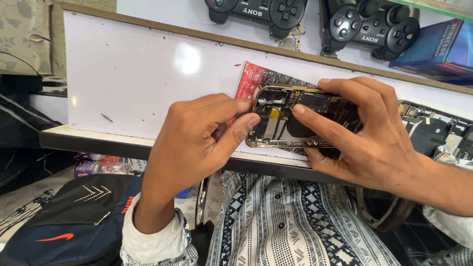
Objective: The person works on a disassembled smartphone, using tweezers to adjust internal components and ribbon cables. They repeatedly handle the phone chassis and a separate back cover, aligning and seating parts within the frame.
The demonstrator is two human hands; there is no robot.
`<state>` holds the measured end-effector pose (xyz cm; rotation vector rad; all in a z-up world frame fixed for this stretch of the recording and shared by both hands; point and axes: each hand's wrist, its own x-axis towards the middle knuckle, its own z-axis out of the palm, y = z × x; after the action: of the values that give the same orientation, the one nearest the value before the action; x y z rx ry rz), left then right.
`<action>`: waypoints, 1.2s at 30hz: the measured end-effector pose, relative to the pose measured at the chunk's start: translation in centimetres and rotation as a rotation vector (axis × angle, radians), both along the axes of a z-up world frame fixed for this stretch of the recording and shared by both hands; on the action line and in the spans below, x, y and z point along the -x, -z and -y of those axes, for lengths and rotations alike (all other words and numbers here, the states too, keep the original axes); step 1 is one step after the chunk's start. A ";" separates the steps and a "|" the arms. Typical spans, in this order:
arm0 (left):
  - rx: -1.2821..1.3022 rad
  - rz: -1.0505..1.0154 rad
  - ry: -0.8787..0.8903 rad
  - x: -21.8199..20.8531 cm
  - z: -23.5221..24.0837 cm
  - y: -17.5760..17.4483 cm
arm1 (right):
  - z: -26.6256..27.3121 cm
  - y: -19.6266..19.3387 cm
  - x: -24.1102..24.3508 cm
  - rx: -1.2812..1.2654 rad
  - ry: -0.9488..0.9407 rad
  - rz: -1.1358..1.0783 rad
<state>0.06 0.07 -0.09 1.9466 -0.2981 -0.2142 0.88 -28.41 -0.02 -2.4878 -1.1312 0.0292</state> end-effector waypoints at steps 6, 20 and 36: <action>-0.031 0.012 0.039 -0.1 0.0 0.1 | -0.2 -0.3 0.0 0.111 -0.012 -0.040; -0.221 -0.084 -0.043 -0.4 1.9 -0.4 | 3.9 -2.9 -1.2 -0.011 -0.019 -0.100; -0.375 -0.261 -0.041 0.6 2.1 1.1 | 18.2 -2.5 4.8 0.212 0.369 -0.081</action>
<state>-0.50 -2.08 -1.24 2.2600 -0.0457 -0.5233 -3.96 -46.61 2.52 -2.8178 -0.6513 0.1505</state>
